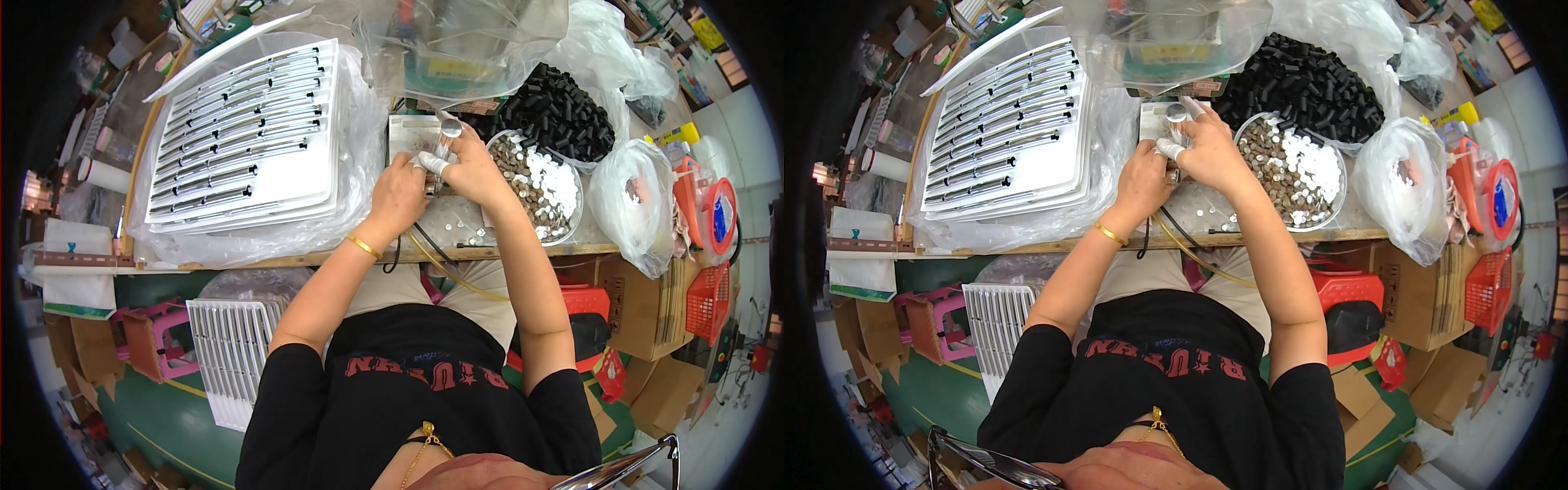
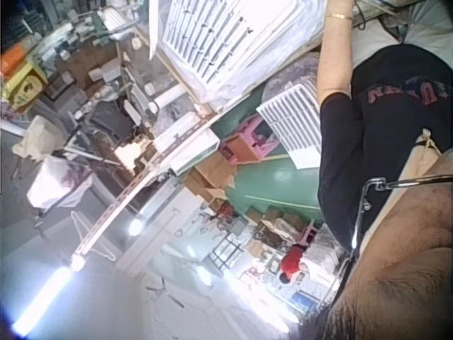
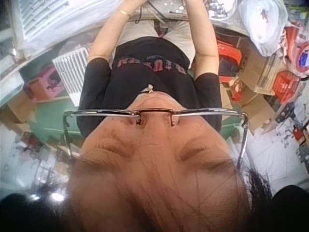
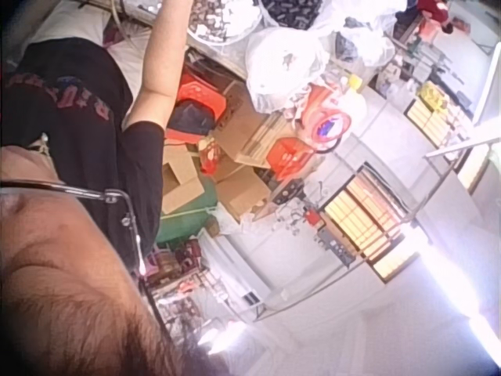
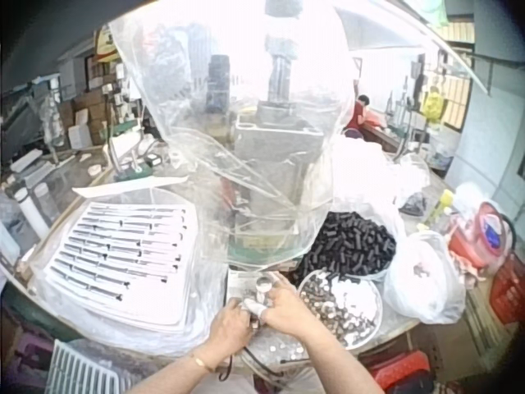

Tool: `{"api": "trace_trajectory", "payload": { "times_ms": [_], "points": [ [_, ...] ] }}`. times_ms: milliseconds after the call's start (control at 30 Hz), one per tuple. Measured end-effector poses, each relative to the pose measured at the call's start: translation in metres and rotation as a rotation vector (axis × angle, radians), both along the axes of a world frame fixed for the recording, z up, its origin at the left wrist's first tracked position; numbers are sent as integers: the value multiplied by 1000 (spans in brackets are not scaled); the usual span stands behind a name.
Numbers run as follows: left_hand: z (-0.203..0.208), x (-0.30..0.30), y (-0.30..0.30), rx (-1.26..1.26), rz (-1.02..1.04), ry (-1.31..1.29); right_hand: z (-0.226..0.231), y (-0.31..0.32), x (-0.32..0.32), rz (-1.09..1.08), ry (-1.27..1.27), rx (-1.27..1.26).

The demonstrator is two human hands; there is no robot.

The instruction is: The recorder is seen assembling small metal lighting fixture components, including inserting small white and brown electrical connectors into metal housings using a small press.

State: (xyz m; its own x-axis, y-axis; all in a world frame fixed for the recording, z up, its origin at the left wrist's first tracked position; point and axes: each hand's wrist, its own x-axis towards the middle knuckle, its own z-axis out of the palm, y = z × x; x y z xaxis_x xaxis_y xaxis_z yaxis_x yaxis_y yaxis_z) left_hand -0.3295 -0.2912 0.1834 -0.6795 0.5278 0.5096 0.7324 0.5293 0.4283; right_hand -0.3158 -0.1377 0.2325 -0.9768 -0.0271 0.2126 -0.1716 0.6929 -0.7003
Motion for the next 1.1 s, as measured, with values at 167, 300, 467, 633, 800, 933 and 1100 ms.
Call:
{"api": "trace_trajectory", "payload": {
  "times_ms": [167,300,467,633,800,933,1100],
  "points": [
    [-12,-12,0,-42,35,131,-52,15,-30,-50,-146,-132],
    [-3,-7,-7,12,46,129,-53,9,-36,-112,-93,-182],
    [7,0,-10,154,65,177,-40,4,-41,-81,-5,-87],
    [12,7,-4,257,8,50,-28,7,-42,-118,-113,-5],
    [17,13,-10,506,173,-209,-11,24,-8,-132,104,93],
    [-2,-19,6,771,109,-290,-25,71,-6,-350,145,141],
    [26,-30,35,906,-4,-766,-25,100,-17,-482,31,151]
  ]
}}
